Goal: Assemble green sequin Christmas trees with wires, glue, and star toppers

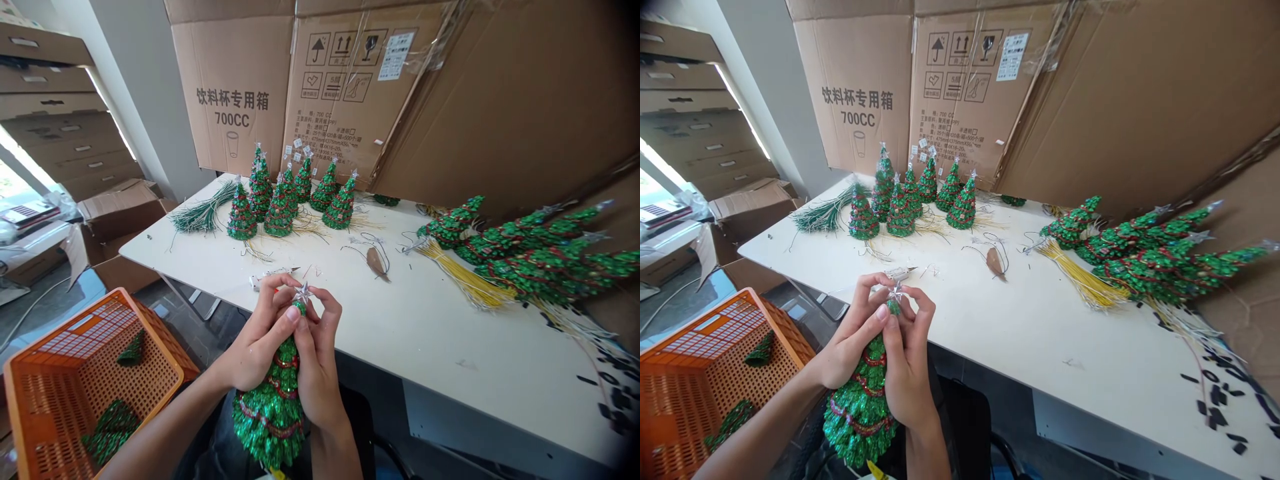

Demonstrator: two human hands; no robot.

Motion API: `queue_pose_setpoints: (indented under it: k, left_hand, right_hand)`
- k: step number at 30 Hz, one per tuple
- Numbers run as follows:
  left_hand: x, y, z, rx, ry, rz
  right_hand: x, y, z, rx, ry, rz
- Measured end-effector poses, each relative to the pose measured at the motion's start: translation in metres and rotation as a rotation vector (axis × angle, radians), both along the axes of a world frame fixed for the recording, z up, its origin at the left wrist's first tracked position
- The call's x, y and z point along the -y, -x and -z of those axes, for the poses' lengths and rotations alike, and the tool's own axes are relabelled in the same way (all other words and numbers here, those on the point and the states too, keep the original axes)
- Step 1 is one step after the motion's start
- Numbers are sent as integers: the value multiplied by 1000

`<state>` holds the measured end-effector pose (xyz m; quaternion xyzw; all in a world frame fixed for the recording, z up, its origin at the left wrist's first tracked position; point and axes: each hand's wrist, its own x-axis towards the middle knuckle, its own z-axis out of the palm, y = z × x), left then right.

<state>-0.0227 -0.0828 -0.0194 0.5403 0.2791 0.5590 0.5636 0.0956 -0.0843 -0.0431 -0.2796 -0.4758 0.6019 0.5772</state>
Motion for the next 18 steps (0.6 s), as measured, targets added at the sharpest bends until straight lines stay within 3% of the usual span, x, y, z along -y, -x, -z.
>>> queue_pose_setpoints:
  k: [5,9,13,18]
  left_hand:
    - [-1,1,4,-7,-34,4]
    - [-18,-4,4,-55,-134,-15]
    - [-50,-21,-12,-105,-247,6]
    - [-91,-52,-33,-6,-205,44]
  right_hand:
    - [-3,-1,3,4,-35,-6]
    - [-18,-14,1,83,-134,32]
    - [-50,-38,-8,196,-359,193]
    - [-99,-69,-4,377,-559,390]
